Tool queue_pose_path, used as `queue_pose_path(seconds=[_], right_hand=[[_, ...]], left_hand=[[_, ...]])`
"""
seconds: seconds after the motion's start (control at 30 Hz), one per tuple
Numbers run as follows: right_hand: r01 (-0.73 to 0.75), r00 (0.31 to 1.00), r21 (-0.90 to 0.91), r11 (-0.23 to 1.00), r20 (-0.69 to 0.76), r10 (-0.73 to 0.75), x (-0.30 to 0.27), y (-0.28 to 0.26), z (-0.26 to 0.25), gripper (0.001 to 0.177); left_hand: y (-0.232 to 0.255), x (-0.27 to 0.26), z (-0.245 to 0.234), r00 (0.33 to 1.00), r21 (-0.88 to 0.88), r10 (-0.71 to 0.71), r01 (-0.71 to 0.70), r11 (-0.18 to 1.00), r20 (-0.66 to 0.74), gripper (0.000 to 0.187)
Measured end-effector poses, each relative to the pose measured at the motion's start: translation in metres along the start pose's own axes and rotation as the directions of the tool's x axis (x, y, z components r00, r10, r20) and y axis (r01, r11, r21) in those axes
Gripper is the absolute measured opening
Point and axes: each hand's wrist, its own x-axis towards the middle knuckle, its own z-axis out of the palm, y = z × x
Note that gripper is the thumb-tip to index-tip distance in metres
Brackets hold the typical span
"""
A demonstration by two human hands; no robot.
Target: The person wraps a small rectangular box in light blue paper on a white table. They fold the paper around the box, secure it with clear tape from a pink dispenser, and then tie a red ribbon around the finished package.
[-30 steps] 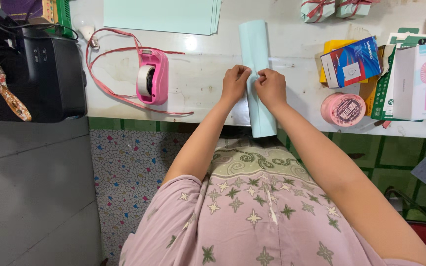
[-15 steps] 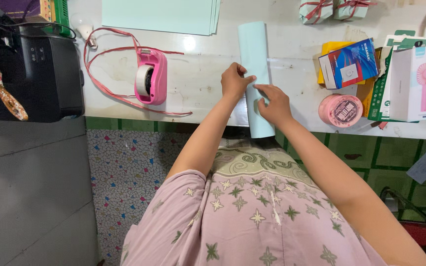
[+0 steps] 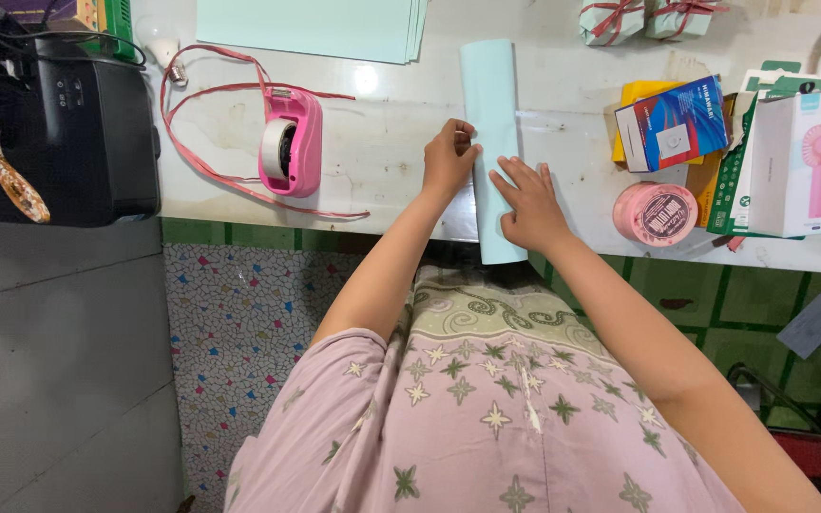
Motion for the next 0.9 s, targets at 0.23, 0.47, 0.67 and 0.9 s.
queue_pose_path(seconds=[0.23, 0.47, 0.67, 0.9], right_hand=[[0.081, 0.997, 0.134, 0.988, -0.018, -0.08, 0.0, 0.001, -0.001, 0.078], [0.072, 0.997, 0.208, 0.975, 0.002, -0.074, -0.002, 0.0, 0.016, 0.076], [0.102, 0.993, 0.263, 0.959, 0.022, -0.112, 0.003, -0.002, 0.026, 0.076], [0.097, 0.992, 0.338, 0.936, 0.042, -0.118, 0.01, -0.008, 0.03, 0.076]], left_hand=[[-0.003, -0.05, -0.014, 0.992, 0.07, 0.102, -0.107, 0.992, 0.07, 0.025], [-0.001, -0.075, -0.029, 0.99, 0.161, 0.029, -0.051, 0.986, 0.136, 0.025], [-0.008, -0.085, -0.044, 0.909, 0.306, 0.406, -0.414, 0.857, 0.091, 0.03], [0.008, -0.106, -0.043, 0.913, 0.732, 0.355, -0.38, 0.565, 0.2, 0.05]])
